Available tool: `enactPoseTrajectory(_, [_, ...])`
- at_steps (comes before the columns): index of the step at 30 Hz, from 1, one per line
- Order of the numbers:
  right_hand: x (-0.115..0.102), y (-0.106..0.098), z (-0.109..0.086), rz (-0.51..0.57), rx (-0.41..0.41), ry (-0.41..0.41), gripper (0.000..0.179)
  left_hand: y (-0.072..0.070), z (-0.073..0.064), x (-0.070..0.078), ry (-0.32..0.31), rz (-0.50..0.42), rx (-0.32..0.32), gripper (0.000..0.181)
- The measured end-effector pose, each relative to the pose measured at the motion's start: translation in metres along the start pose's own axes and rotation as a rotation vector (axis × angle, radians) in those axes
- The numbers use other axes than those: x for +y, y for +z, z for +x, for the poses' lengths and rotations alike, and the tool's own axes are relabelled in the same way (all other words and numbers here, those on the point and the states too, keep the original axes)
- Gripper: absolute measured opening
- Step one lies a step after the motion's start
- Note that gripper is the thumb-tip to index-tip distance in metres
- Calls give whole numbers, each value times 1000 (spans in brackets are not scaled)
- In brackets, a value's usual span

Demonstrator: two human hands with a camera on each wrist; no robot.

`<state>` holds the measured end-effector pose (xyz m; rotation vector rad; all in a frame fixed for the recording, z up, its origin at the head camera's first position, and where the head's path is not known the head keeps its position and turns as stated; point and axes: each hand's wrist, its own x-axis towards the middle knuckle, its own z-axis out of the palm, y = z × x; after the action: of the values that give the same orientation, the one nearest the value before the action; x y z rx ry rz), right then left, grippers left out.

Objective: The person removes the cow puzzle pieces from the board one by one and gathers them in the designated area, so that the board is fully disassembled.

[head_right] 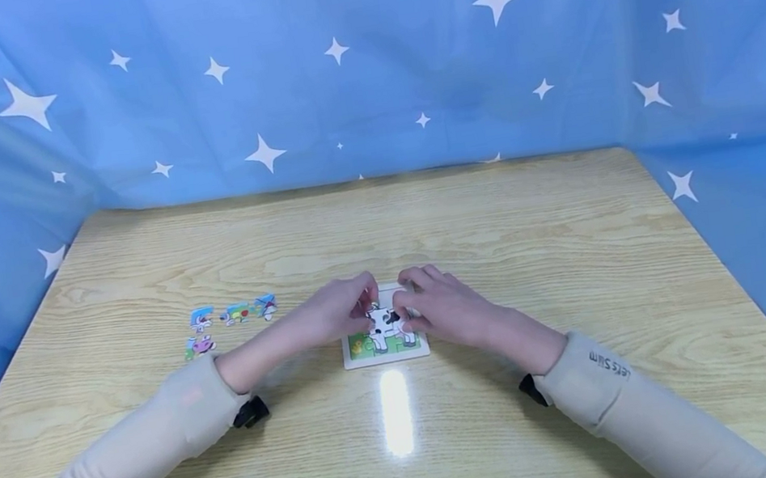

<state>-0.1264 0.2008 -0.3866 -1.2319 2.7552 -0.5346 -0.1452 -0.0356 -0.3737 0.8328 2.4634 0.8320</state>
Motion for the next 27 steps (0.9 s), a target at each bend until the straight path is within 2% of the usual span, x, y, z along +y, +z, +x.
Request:
enactPoseTrajectory(5, [2, 1, 0, -3, 12, -20, 22, -2, -5, -3, 17, -66, 17, 18])
enactPoseTrajectory(7, [12, 9, -1, -7, 33, -45, 21, -3, -7, -4, 21, -86, 27, 16])
enactPoseTrajectory(9, [28, 22, -1, -13, 52, -65, 21, -4, -8, -5, 22, -93, 44, 15])
enactPoseTrajectory(16, [33, 25, -1, -16, 61, -68, 21, -8, -13, -5, 12, -80, 84, 11])
enactPoseTrajectory(19, [54, 41, -2, -22, 76, -78, 23, -11, -17, -5, 3, -92, 88, 10])
enactPoseTrajectory(27, [51, 40, -2, 2, 71, -69, 24, -17, -27, -12, -19, -165, 89, 8])
